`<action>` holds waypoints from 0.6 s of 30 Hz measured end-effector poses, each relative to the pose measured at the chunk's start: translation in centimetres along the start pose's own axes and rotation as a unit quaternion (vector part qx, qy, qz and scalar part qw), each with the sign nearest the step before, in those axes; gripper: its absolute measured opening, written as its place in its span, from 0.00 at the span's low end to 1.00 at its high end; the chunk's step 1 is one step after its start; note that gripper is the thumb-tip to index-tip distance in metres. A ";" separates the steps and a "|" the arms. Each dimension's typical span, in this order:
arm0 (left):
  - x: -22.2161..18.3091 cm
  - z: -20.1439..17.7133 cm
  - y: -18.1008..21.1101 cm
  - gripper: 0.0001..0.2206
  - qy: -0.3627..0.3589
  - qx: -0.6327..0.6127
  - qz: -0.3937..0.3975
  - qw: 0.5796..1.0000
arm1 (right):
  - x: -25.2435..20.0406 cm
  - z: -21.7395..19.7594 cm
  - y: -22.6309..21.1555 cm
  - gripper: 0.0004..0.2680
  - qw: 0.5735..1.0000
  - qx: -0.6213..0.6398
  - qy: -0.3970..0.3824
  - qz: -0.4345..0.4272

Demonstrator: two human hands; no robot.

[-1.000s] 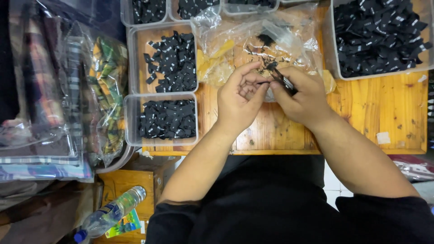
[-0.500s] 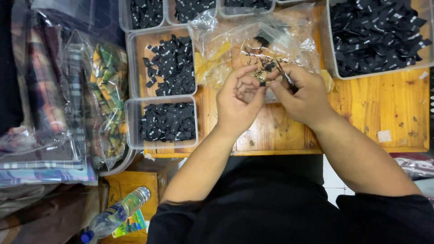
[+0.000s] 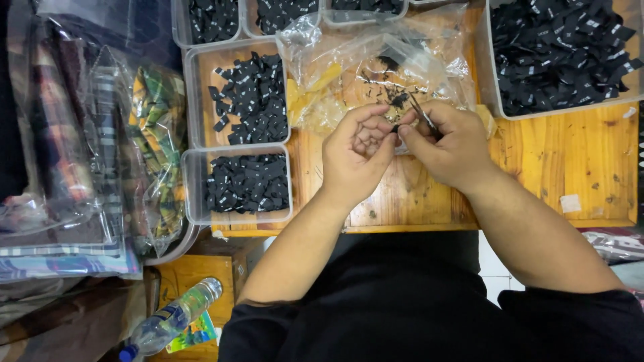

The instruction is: Trimming excess threads from small black fabric labels using a pair of thread snips.

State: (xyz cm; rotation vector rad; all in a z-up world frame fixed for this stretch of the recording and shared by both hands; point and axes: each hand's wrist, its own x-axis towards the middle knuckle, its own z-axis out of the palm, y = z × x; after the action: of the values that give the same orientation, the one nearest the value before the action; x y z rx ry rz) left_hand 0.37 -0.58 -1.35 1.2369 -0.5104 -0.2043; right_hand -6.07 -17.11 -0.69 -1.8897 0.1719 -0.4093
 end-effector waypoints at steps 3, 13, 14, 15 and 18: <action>0.4 -0.2 0.5 0.12 0.002 0.033 0.012 0.999 | 0.2 0.1 0.3 0.02 1.000 0.002 -0.002 0.005; 0.2 -0.6 -1.0 0.06 0.053 0.017 0.014 0.998 | 0.5 0.4 -1.3 0.02 0.999 0.029 -0.005 0.024; 0.0 -1.0 -1.4 0.07 0.056 -0.013 -0.010 0.998 | 0.7 0.5 -1.2 0.02 1.000 0.005 -0.021 0.017; -0.1 -1.2 -1.9 0.07 0.058 -0.045 -0.034 0.997 | 0.9 0.6 -1.1 0.02 0.999 -0.021 -0.036 0.010; 0.0 -1.0 -1.5 0.08 0.062 -0.042 -0.051 0.996 | 0.4 0.6 -0.9 0.05 0.997 -0.048 -0.061 0.002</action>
State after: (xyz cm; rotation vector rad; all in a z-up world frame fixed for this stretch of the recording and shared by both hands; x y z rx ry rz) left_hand 1.04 -0.20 -2.99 1.1856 -0.3278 -0.2323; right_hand -5.56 -16.41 0.04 -2.0026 0.1153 -0.2850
